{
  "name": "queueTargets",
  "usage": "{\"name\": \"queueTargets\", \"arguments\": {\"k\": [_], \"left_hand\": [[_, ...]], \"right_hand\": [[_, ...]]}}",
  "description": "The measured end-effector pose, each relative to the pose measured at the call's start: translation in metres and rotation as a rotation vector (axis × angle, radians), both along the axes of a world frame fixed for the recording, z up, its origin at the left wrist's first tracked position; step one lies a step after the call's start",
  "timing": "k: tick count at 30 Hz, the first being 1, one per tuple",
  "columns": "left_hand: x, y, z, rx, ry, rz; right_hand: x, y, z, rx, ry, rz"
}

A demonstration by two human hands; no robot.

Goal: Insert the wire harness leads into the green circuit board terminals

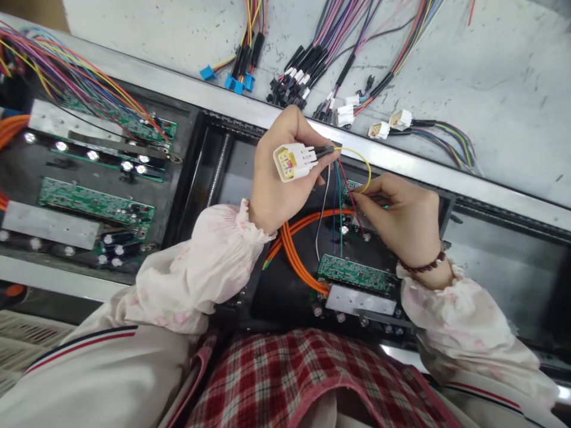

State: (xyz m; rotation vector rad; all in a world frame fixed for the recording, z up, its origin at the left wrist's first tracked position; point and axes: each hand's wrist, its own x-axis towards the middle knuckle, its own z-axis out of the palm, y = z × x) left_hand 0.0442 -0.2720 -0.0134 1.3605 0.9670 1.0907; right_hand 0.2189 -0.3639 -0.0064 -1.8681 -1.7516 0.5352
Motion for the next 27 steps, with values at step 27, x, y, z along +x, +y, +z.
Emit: {"name": "queueTargets", "arguments": {"k": [27], "left_hand": [[0.001, 0.0, -0.004, -0.036, -0.058, -0.036]], "right_hand": [[-0.009, -0.01, 0.03, 0.154, -0.091, -0.052]]}}
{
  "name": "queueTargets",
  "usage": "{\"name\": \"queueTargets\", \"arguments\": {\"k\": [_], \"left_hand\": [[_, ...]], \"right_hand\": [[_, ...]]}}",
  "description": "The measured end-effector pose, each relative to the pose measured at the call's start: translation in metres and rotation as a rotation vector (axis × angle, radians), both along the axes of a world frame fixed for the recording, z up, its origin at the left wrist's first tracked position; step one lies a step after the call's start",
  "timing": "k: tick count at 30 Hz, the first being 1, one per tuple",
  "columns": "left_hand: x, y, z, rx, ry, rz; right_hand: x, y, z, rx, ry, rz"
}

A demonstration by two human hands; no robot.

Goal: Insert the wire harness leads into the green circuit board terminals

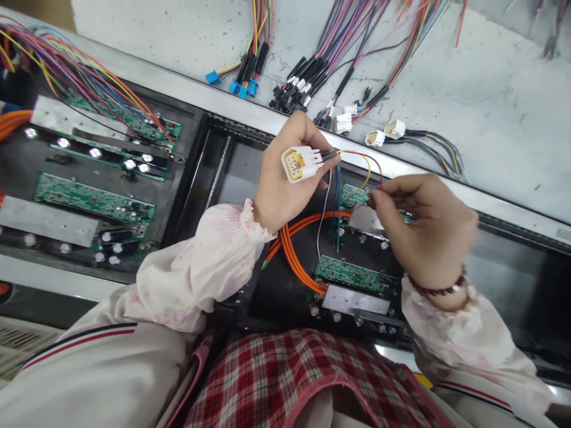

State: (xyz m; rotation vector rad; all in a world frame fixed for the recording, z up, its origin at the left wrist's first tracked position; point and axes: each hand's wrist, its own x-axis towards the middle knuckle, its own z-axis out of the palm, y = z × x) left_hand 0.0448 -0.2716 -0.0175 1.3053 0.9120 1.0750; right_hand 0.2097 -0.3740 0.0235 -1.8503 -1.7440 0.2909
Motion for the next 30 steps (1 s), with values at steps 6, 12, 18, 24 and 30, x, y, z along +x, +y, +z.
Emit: {"name": "queueTargets", "arguments": {"k": [6, 12, 18, 24, 30], "left_hand": [[-0.001, 0.0, -0.003, 0.032, -0.025, 0.009], [-0.001, -0.001, -0.003, 0.033, -0.033, 0.008], [0.002, -0.001, -0.006, 0.034, -0.097, 0.033], [0.001, 0.0, 0.0, 0.02, -0.053, -0.007], [-0.001, 0.0, 0.003, 0.063, -0.019, -0.099]], "right_hand": [[0.001, 0.006, -0.02, -0.055, 0.008, 0.05], [0.0, 0.003, -0.021, -0.041, -0.022, 0.056], [0.002, 0.003, -0.022, -0.037, -0.064, 0.065], [0.001, 0.001, -0.009, -0.135, -0.126, 0.153], [-0.005, 0.002, 0.001, -0.114, -0.024, 0.083]]}}
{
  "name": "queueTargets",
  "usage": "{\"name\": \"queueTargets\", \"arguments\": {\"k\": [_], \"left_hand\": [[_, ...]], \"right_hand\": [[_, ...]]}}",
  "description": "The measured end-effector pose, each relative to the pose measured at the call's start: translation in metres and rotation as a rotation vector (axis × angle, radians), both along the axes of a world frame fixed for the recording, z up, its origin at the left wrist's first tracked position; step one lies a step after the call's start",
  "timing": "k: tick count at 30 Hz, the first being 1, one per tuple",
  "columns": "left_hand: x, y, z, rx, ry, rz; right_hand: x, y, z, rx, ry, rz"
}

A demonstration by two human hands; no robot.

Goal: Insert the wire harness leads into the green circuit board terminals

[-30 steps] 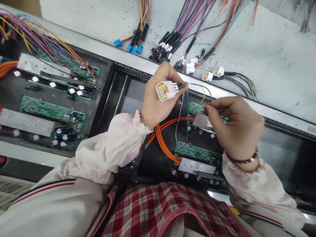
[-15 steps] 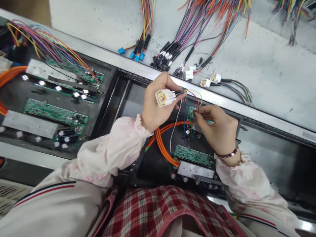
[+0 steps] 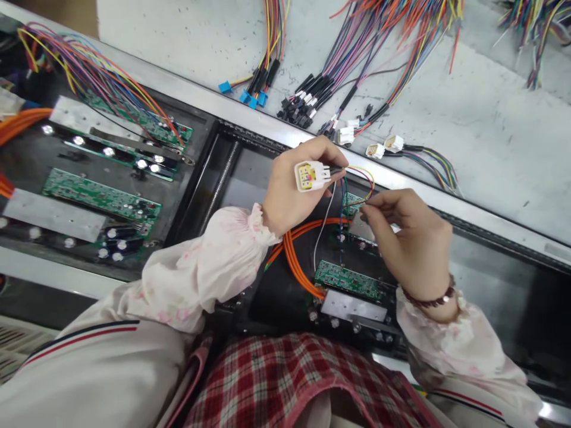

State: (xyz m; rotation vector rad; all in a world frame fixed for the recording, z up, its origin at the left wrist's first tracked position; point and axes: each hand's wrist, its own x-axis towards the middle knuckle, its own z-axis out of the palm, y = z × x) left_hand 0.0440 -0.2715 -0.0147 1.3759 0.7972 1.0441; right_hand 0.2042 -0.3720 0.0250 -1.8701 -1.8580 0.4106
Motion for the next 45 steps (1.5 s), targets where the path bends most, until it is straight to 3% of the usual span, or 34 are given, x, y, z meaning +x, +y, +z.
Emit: {"name": "queueTargets", "arguments": {"k": [5, 11, 18, 31, 37, 41, 43, 45], "left_hand": [[-0.001, -0.001, 0.001, -0.033, -0.024, 0.043], [-0.002, -0.001, -0.002, -0.009, 0.016, -0.02], [-0.002, -0.001, -0.005, -0.023, 0.061, -0.006], [0.002, -0.003, 0.002, -0.145, -0.093, 0.033], [0.002, -0.001, 0.001, -0.162, -0.092, 0.04], [0.003, -0.002, 0.0, -0.172, -0.068, 0.026], [0.004, -0.002, -0.001, -0.173, -0.074, 0.018], [0.004, -0.003, -0.001, -0.162, -0.07, 0.005]], "right_hand": [[0.003, 0.003, -0.004, -0.102, -0.078, 0.165], [-0.001, 0.003, -0.005, 0.064, 0.067, -0.091], [0.002, 0.007, -0.019, 0.071, 0.025, -0.065], [0.005, 0.01, -0.022, 0.059, 0.045, -0.03], [0.009, 0.003, -0.013, 0.02, -0.076, -0.016], [0.007, -0.006, -0.001, -0.102, -0.072, 0.078], [0.003, -0.006, 0.001, -0.1, 0.043, 0.039], [0.0, -0.001, -0.001, 0.0, 0.091, -0.065]]}}
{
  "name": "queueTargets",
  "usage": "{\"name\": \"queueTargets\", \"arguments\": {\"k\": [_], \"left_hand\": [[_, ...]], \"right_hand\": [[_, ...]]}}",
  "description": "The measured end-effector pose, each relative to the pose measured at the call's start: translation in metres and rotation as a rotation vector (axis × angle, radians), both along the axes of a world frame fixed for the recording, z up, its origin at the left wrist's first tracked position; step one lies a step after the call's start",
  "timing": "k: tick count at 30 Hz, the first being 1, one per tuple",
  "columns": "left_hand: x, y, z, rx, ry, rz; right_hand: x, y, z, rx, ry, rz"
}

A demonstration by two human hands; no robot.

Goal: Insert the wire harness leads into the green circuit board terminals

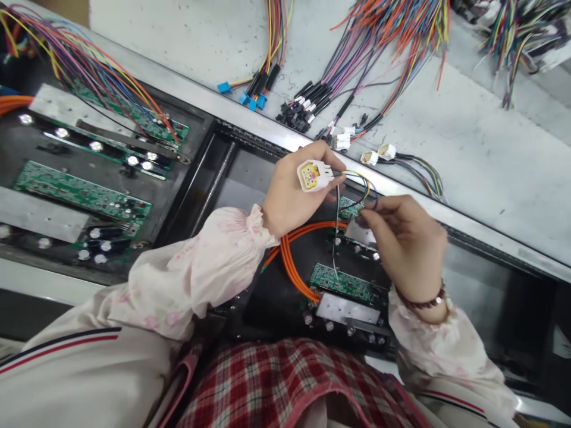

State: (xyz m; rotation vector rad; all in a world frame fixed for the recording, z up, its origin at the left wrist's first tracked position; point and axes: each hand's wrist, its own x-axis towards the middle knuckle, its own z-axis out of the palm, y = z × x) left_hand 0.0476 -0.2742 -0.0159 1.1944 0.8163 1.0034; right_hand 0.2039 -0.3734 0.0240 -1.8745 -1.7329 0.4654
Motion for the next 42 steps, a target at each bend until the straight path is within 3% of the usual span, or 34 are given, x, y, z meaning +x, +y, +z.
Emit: {"name": "queueTargets", "arguments": {"k": [3, 14, 23, 34, 42], "left_hand": [[-0.001, 0.0, -0.001, 0.028, 0.014, -0.012], [-0.001, 0.001, 0.0, 0.062, 0.042, 0.048], [-0.002, 0.002, 0.005, 0.053, 0.138, 0.02], [-0.002, 0.004, 0.003, 0.104, 0.06, 0.049], [-0.003, 0.004, 0.001, 0.103, 0.052, 0.047]], "right_hand": [[-0.002, 0.009, -0.008, 0.1, -0.092, -0.023], [0.0, 0.01, -0.023, 0.159, -0.203, 0.0], [-0.001, 0.008, -0.019, 0.125, -0.197, 0.0], [-0.001, 0.007, -0.019, 0.119, -0.231, 0.001], [-0.002, 0.01, -0.016, 0.072, -0.121, 0.023]]}}
